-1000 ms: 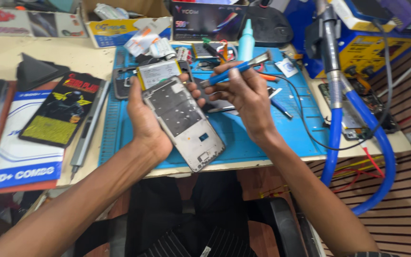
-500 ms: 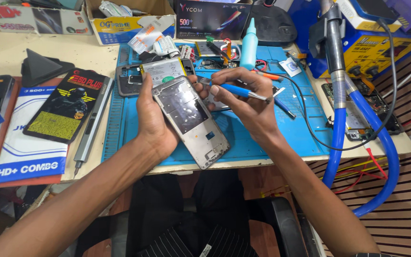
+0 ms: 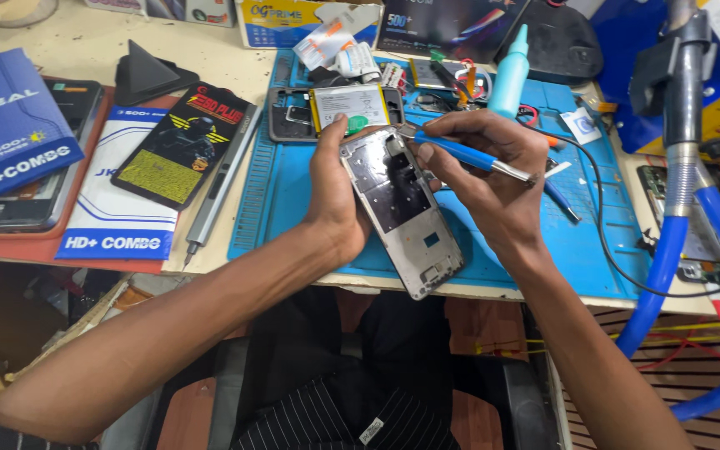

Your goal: The person disassembles a mobile phone by removing the internal frame and cleaning the chassis with a small brush.

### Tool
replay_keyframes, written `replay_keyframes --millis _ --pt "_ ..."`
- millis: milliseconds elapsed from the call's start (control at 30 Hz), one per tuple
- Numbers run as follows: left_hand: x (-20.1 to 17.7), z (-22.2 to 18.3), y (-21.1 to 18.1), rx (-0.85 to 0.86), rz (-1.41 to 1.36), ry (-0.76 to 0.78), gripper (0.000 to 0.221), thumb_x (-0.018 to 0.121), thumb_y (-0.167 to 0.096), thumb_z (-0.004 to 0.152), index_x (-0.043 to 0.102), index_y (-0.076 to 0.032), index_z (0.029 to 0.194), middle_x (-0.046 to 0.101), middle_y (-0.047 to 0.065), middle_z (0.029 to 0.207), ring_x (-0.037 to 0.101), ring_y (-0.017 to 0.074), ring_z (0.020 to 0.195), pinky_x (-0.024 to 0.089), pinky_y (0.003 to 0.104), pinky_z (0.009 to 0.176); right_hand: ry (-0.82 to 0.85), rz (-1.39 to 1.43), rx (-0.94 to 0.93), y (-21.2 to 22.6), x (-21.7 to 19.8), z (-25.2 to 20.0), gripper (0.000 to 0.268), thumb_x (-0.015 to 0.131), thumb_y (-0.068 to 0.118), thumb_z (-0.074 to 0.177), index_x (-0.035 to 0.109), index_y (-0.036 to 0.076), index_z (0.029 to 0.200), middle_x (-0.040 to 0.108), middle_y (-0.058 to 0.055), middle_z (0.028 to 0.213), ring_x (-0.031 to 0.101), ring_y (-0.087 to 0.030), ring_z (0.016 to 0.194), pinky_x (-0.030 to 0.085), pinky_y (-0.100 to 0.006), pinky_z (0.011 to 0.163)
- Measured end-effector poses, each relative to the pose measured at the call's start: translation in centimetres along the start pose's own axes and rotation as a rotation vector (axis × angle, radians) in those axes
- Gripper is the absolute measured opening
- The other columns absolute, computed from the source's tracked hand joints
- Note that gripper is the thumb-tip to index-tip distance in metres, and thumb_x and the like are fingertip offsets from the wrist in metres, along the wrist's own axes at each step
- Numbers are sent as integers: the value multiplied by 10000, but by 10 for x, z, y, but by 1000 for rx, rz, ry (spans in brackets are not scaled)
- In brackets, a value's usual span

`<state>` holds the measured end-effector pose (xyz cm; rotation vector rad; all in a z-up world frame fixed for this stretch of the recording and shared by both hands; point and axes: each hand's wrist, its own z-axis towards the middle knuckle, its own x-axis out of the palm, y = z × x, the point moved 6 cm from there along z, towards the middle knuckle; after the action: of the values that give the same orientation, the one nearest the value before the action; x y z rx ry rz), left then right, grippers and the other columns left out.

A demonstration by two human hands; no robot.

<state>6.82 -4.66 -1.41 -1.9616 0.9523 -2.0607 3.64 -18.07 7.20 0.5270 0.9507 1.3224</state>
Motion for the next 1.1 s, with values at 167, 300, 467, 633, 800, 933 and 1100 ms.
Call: replay_keyframes --millis 167,300,467,633,800,933,1100 --pt "-6 3 -4 81 72 -74 737 324 -652 1024 635 -6 1196 725 114 1002 717 216 897 610 389 821 -20 -65 -13 3 5 0 175 785 -3 959 698 -57 1101 729 -95 1006 722 -104 880 614 -219 690" --pt "-7 4 -3 108 137 -63 718 309 -630 999 631 -2 1130 718 125 908 723 242 773 635 399 737 -22 -110 -70 8 7 1 145 783 -10 972 708 -56 1088 742 -91 966 736 -113 834 616 -223 712" --pt "-10 8 -3 191 185 -103 676 308 -586 1039 647 -10 1142 718 120 948 713 208 835 614 353 779 -40 -135 -32 8 8 5 144 798 8 942 725 -50 1053 747 -80 909 735 -102 778 597 -212 656" --pt "-13 8 -5 285 317 -134 672 277 -549 1057 676 -12 1112 701 106 1013 673 183 941 556 331 889 -38 -175 -61 8 11 4 136 800 -9 924 750 -46 1045 748 -90 911 739 -115 780 596 -220 671" --pt "-17 7 -12 467 535 -207 685 268 -519 1073 714 0 1075 704 114 1042 643 178 983 499 300 941 -2 -159 -105 7 13 7 122 786 -25 900 750 -57 1013 748 -130 929 729 -148 804 597 -238 708" --pt "-18 11 -11 440 474 -212 663 268 -493 1078 702 8 1064 699 123 981 652 190 902 537 313 864 46 -28 -12 7 12 12 129 753 2 900 729 -61 1010 775 -134 933 775 -146 846 649 -250 782" --pt "-10 9 -11 425 420 -136 678 238 -464 1107 691 35 1042 683 138 856 652 208 778 568 327 758 50 -69 -21 11 12 20 114 742 -5 904 740 -71 997 774 -139 906 768 -153 811 653 -262 768"
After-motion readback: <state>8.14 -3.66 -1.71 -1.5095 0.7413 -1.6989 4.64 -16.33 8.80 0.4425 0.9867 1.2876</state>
